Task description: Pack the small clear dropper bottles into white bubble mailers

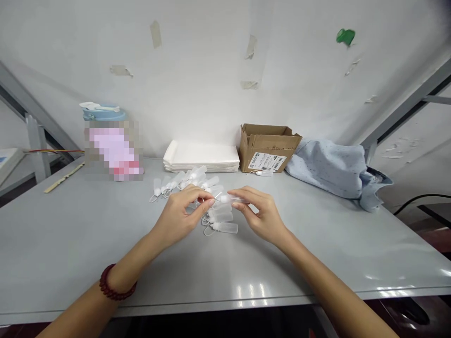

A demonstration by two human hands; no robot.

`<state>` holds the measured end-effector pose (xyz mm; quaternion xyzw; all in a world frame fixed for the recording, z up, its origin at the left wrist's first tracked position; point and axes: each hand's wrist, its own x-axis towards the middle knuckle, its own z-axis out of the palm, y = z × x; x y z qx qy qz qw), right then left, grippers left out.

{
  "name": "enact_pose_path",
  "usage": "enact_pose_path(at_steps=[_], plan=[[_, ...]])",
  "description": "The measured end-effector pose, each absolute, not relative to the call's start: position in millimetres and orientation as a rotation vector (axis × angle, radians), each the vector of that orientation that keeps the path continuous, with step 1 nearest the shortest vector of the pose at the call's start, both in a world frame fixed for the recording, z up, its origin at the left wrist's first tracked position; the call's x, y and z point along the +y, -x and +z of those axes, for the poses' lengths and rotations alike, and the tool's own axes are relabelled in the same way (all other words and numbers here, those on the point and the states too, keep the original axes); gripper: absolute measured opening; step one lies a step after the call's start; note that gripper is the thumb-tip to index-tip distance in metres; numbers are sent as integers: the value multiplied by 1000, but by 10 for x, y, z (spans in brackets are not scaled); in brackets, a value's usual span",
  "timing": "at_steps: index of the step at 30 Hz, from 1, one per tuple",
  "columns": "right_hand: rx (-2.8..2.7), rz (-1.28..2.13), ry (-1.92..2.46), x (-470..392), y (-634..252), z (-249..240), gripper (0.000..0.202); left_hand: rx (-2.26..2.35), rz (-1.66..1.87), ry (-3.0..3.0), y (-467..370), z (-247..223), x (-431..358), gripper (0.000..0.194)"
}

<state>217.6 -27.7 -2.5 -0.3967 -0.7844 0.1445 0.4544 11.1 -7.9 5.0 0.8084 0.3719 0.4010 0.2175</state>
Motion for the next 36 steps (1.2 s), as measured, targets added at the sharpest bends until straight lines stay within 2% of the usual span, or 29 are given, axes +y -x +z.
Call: enact_pose_path(at_steps=[8, 16, 21, 23, 26, 29, 33, 36], plan=[[-1989, 233, 902, -332, -2120, -74, 20, 1014, 989, -2104, -136, 28, -102, 20], [-2024, 30, 725, -269, -2118, -200, 38, 1004, 973, -2090, -170, 21, -122, 25], [-2060, 8, 769, -189, -2149, -181, 32, 1035, 978, -2100, -188, -13, -73, 26], [-2124, -25, 867, -108, -2230, -172, 28, 1107, 968, -2098, -179, -29, -43, 28], [-2137, -90, 1329, 66, -2459, -210, 44, 1303, 1029, -2096, -139, -54, 4, 28], [-1984, -115, 1607, 248, -2746, -328, 52, 1419, 1356, -2187, -92, -75, 36, 22], [-1818, -136, 1868, 404, -3001, -500, 49, 1338, 1721, -2341, -77, -89, 46, 16], [-1821, -151, 1926, 468, -3043, -561, 48, 1298, 1667, -2457, -93, -119, 55, 13]])
